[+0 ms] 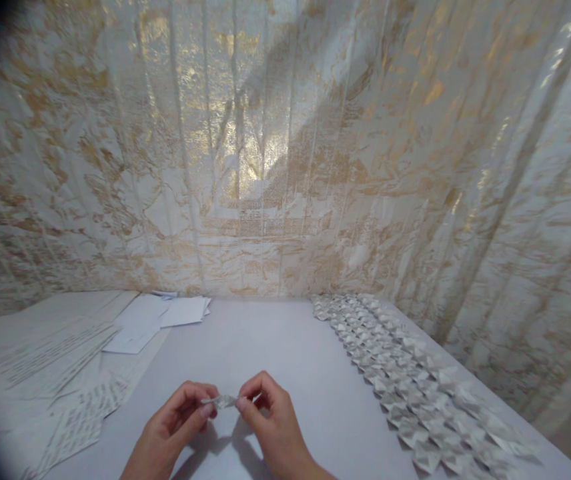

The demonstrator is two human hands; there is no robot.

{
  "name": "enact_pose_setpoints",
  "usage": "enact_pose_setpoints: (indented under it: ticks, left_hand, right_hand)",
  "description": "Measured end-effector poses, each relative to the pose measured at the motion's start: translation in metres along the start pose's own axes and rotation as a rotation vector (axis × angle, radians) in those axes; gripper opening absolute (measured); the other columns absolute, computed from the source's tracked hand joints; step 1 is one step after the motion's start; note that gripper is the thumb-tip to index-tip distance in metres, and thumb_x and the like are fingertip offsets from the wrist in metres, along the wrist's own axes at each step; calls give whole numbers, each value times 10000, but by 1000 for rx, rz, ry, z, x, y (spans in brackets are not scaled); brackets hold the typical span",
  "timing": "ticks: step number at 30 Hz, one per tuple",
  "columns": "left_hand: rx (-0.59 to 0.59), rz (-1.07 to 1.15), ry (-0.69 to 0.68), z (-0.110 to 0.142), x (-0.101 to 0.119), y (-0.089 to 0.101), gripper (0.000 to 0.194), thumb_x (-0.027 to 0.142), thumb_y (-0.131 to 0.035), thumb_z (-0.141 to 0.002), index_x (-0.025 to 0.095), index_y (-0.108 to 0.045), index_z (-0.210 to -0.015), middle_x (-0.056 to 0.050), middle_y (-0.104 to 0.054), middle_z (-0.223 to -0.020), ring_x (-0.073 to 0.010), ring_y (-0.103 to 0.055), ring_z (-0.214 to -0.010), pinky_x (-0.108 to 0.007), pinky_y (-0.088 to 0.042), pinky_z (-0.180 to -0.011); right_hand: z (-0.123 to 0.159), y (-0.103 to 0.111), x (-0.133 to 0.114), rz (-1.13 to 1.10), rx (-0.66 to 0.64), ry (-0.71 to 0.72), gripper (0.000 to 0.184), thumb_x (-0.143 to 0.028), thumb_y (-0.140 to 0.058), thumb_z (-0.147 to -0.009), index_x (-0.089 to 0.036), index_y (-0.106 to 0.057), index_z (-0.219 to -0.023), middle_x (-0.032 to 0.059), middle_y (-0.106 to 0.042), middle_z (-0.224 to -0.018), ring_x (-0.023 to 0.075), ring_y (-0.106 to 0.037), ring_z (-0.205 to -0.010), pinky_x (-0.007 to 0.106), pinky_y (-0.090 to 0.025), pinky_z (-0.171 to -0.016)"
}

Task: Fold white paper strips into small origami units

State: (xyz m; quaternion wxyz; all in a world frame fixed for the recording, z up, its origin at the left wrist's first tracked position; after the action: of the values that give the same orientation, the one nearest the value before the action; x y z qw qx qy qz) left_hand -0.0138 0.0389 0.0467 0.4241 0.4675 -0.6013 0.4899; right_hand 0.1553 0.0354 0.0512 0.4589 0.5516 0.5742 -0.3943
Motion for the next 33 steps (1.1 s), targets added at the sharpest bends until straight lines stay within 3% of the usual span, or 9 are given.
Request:
enact_pose_setpoints:
  ticks: [3,6,10,14,18,23,30,33]
  left_hand:
    - [29,-5,-2,2,2,1,316,520,-806,-744,228,-687,-733,26,-670,-727,-154,-591,-695,-238,-453,-636]
    - [48,-45,-27,6,5,1,316,507,-809,-746,222,-676,-724,38,-634,-675,-156,-570,-662,-243,-450,-625]
    - [18,-66,-53,14,7,-4,285,514,-762,-800,244,-671,-810,42,-638,-730,-178,-611,-743,-252,-477,-701]
    - [-72,-183,-77,14,10,-9,256,476,-748,-815,269,-707,-959,27,-679,-830,-181,-634,-750,-262,-489,-728]
    - [-225,-341,-147,8,13,-13,171,419,-701,-864,255,-732,-824,10,-660,-806,-185,-626,-751,-262,-473,-709]
    - [-286,-459,-235,4,19,-10,198,378,-637,-915,257,-701,-772,9,-643,-767,-182,-622,-731,-262,-461,-703]
    - [-154,-507,-292,10,32,-11,262,373,-641,-894,254,-644,-660,22,-609,-685,-178,-574,-665,-262,-426,-663]
    - [-149,-481,-240,11,29,-13,276,399,-645,-881,254,-653,-647,25,-599,-673,-180,-562,-666,-262,-415,-668]
  right_hand:
    - [2,-5,5,-26,-22,-56,375,-554,-695,-848,-195,-594,-812,2,-586,-746,147,-493,-656,263,-374,-615]
    - [4,-12,1,4,-76,-12,329,-497,-716,-814,-195,-596,-864,6,-598,-783,134,-498,-641,247,-376,-590]
    - [7,-21,3,34,-160,-41,290,-422,-737,-780,-191,-595,-885,-16,-595,-722,121,-488,-587,227,-353,-542]
    - [7,-15,4,163,-121,7,210,-377,-692,-838,-180,-628,-808,-17,-596,-668,125,-495,-578,227,-358,-541]
    - [7,-10,-1,268,-117,65,189,-349,-702,-851,-169,-673,-804,-24,-605,-646,119,-491,-565,224,-357,-547]
    - [8,-6,-10,297,-96,104,211,-365,-677,-888,-176,-712,-802,25,-716,-699,144,-594,-607,236,-415,-592]
    - [8,-12,-15,128,-107,13,253,-415,-679,-880,-192,-670,-761,51,-742,-644,164,-662,-559,239,-463,-561]
    - [9,-12,-14,133,-107,-12,244,-402,-675,-865,-186,-661,-751,42,-724,-606,165,-661,-544,230,-454,-538]
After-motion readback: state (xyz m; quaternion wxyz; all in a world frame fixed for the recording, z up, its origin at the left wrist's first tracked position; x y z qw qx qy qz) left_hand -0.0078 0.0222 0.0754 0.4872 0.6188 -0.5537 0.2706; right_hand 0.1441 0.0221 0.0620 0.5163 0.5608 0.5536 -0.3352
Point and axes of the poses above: each hand's wrist, its own z-axis away from the middle knuckle, its own y-axis out of the back of the hand, x = y × z, the point moved 7 cm from there along -z, towards the middle knuckle
